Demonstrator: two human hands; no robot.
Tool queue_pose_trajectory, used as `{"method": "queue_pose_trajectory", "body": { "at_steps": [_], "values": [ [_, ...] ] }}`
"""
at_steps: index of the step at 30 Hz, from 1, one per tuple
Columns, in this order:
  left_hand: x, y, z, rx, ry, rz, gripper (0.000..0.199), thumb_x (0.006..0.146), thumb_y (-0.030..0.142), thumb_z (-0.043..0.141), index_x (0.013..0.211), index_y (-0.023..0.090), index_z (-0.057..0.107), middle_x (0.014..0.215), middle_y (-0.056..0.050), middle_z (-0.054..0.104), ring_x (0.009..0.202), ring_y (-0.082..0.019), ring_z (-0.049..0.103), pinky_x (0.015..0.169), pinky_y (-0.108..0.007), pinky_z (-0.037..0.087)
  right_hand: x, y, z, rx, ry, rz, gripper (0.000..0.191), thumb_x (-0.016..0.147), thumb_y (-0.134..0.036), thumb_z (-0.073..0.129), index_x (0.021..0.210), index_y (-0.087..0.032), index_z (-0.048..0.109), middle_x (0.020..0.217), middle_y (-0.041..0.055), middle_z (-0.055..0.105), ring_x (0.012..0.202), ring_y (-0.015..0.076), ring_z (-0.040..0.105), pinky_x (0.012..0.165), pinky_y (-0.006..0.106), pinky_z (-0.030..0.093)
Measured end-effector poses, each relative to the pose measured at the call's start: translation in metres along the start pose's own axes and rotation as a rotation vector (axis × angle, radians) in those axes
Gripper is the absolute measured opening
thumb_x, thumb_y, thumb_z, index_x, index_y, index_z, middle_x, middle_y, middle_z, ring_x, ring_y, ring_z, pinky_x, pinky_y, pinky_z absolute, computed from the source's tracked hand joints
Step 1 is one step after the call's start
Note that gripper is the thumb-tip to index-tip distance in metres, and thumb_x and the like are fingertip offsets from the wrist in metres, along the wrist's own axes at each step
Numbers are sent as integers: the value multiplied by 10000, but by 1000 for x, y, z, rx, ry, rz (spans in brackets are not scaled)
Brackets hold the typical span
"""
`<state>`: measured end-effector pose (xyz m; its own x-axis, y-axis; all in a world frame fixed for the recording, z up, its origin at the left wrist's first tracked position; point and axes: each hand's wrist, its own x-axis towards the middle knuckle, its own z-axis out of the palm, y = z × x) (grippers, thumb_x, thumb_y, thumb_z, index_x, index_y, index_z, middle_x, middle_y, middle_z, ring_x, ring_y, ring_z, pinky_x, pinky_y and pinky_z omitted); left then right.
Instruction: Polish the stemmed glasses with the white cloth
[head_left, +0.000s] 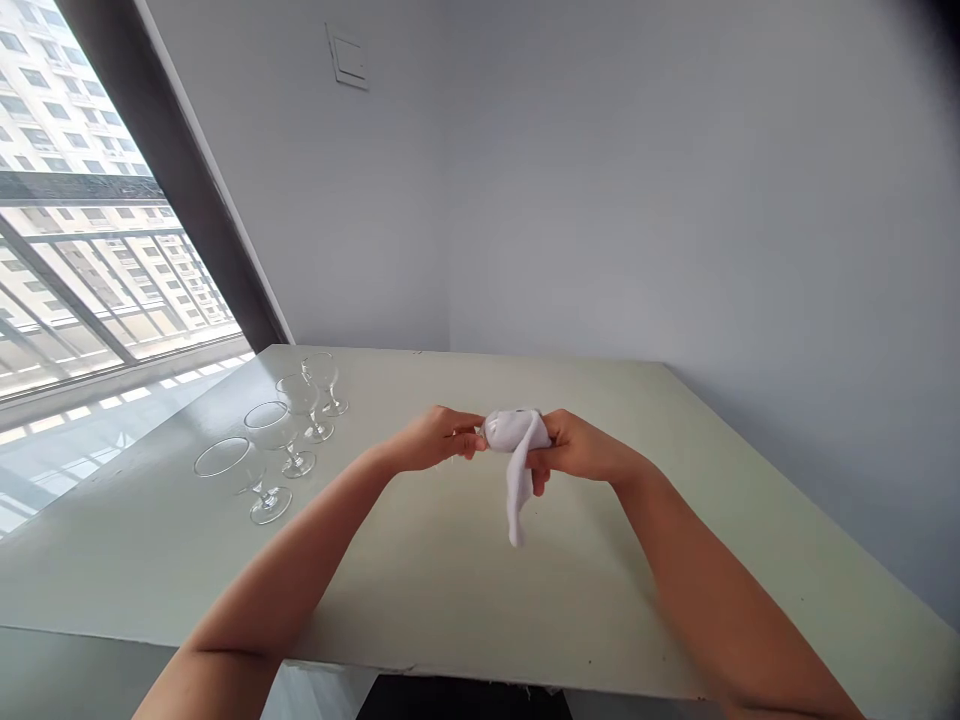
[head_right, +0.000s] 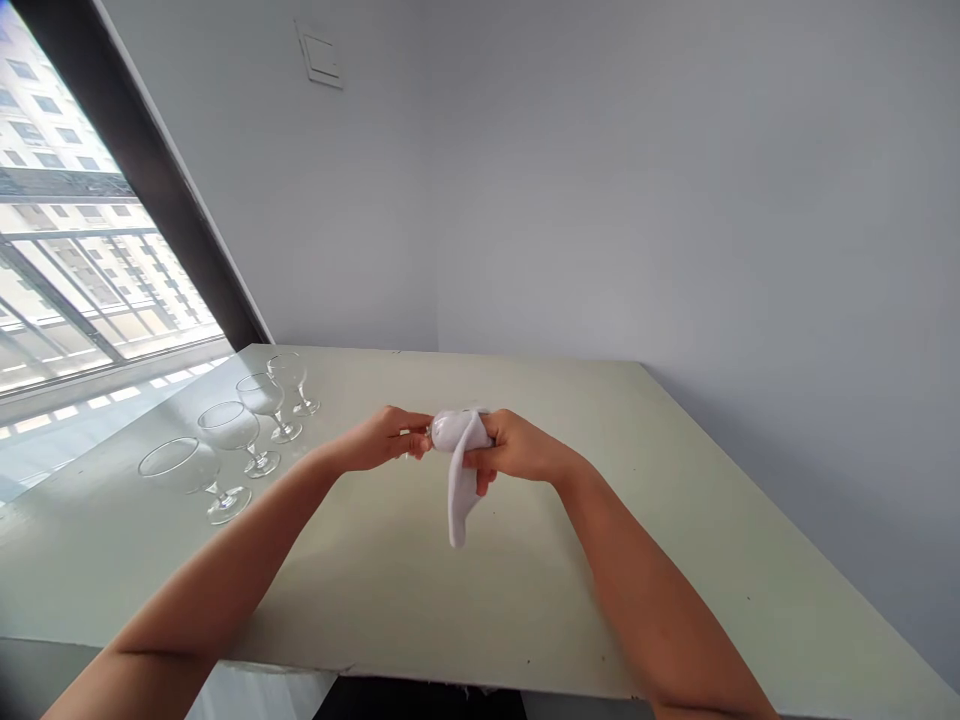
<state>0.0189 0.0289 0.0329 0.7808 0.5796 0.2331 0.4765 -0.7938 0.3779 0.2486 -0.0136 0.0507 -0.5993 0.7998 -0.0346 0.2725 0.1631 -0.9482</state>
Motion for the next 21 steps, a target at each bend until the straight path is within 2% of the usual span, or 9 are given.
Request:
{"method": "queue_pose_trajectory", "body": {
  "at_steps": [2,6,9,11,15,16,17,18,21],
  "values": [
    [1,1,3,2,-60,9,316,900,373,318,920,228,598,732,4,638,618,-113,546,605,-233,399,3,5,-3,5,16,26,180,728,-333,617,738,-160,667,641,21,647,551,176,629,557,305,494],
    [11,-4,23,411,361,-35,250,857,300,433,1041,185,557,866,-81,631,866,-206,532,810,-364,368,22,23,4,277,303,69,264,705,-379,649,826,-144,664,649,38,648,493,154,608,474,265,463],
    [13,-13,29,489,421,-46,226,865,304,411,927,172,583,721,-66,601,810,-202,519,803,-367,354,30,27,12,403,301,48,308,702,-398,647,862,-134,649,655,38,640,476,142,592,468,267,464],
    [9,-17,22,382,313,-65,271,865,376,402,820,180,584,630,-34,561,715,-176,509,737,-331,369,25,23,12,292,208,18,289,692,-381,656,849,-138,648,655,27,641,494,148,599,512,289,485],
    [1,-15,6,-47,-176,-59,385,867,481,334,775,188,565,669,4,575,600,-118,514,593,-250,382,8,10,0,34,-58,41,202,715,-347,626,741,-147,649,610,8,631,540,164,617,577,305,489],
    [1,-13,6,-94,-219,-52,382,872,477,323,809,192,570,701,4,590,604,-115,524,586,-246,386,6,9,-3,13,-79,49,196,719,-343,621,730,-149,651,589,4,625,546,165,617,580,301,483],
    [1,-12,8,-79,-174,-52,359,875,461,330,863,198,575,736,-3,605,633,-123,539,607,-255,396,7,10,-5,14,-51,51,195,719,-342,623,733,-151,655,569,1,618,545,164,615,576,295,475],
    [3,-11,12,-6,-50,-59,324,876,433,351,927,203,573,765,-17,616,684,-141,551,655,-280,405,8,12,-6,39,23,48,198,712,-346,632,747,-152,659,561,0,616,537,162,611,563,289,468],
    [10,-12,27,329,404,-48,266,853,324,440,1059,198,551,816,-71,626,846,-201,543,829,-389,363,19,19,-2,239,293,33,257,690,-373,657,826,-155,654,635,18,639,486,140,585,497,272,440]
  ]
}}
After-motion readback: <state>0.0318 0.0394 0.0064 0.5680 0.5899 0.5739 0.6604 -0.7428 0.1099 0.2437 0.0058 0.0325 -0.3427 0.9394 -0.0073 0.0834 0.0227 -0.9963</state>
